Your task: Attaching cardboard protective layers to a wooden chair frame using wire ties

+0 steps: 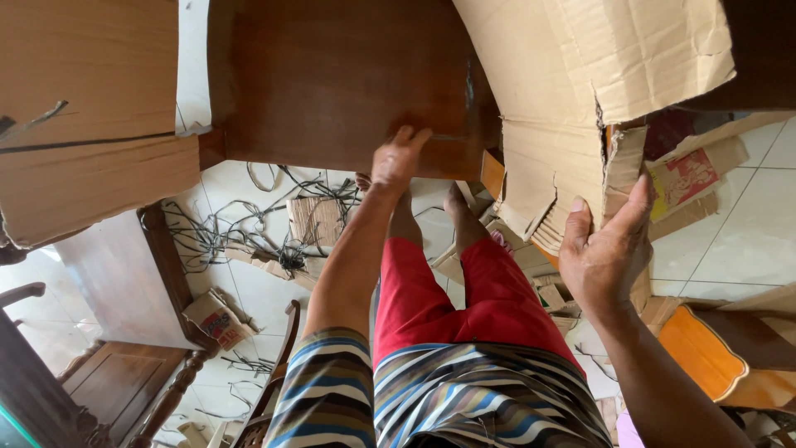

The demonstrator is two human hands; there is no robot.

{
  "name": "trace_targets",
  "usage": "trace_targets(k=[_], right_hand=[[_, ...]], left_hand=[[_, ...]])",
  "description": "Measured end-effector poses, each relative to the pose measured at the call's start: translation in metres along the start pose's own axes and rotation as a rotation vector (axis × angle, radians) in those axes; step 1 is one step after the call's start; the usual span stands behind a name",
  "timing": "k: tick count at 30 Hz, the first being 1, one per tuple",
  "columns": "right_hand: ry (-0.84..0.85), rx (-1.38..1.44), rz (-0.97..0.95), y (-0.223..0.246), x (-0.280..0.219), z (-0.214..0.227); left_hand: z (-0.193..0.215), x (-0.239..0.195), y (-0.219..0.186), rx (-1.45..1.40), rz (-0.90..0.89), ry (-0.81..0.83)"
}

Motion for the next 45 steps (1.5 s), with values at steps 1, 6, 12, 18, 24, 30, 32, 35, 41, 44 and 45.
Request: trace_targets(k=[1,6,12,18,24,30,32,35,41,44,45], right_hand=[[0.000,0.002,-0.001,0.001,-0.001,0.000],[0.008,-0.034,-0.003,-0.004,-0.001,-0.003],[0.002,-0.019,0.038,0.004,0.003,0.000],[0.006,-0.024,0.032,0.003,0.001,-0.001],[-0.016,-0.021,0.034,0.005,0.002,0.001],[-0.018,-0.005,0.039,0.008,0.004,0.002],[-0.047,-0.004,0.024,0.000,0.002,-0.001],[-0.055,-0.006,0.005,-0.006,-0.001,-0.001],[-0.069,0.022,0.018,0.001,0.005,0.003],[-0.074,0.007,0.021,-0.004,0.002,-0.001],[-0.077,-0.017,0.023,-0.006,0.000,-0.002]], left_hand=[[-0.006,0.001,-0.007,0.002,0.001,0.001],[-0.068,-0.019,-0.063,0.196,-0.640,0.270],[-0.049,-0.015,0.017,0.132,-0.210,-0.029],[0.015,0.018,0.003,-0.201,0.242,-0.396],[0.003,0.055,-0.070,-0.298,0.261,-0.101],[0.002,0.044,-0.085,-0.310,0.451,-0.028],[0.009,0.018,-0.066,-0.212,0.452,-0.093],[0.002,-0.022,-0.030,-0.025,0.442,-0.181],[-0.059,-0.053,-0.035,0.037,0.088,-0.490],[-0.097,-0.042,-0.045,0.003,0.193,-0.233],[-0.116,-0.041,-0.044,-0.022,0.313,-0.044]])
Point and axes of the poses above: each hand's wrist, its own x-axis towards the middle knuckle, its own z-axis out of the back of the hand, y = z × x, the point moved 8 cm from there along x, towards the middle knuckle, and after that the axes turned 9 degrees about -y, right-handed, at the moved point
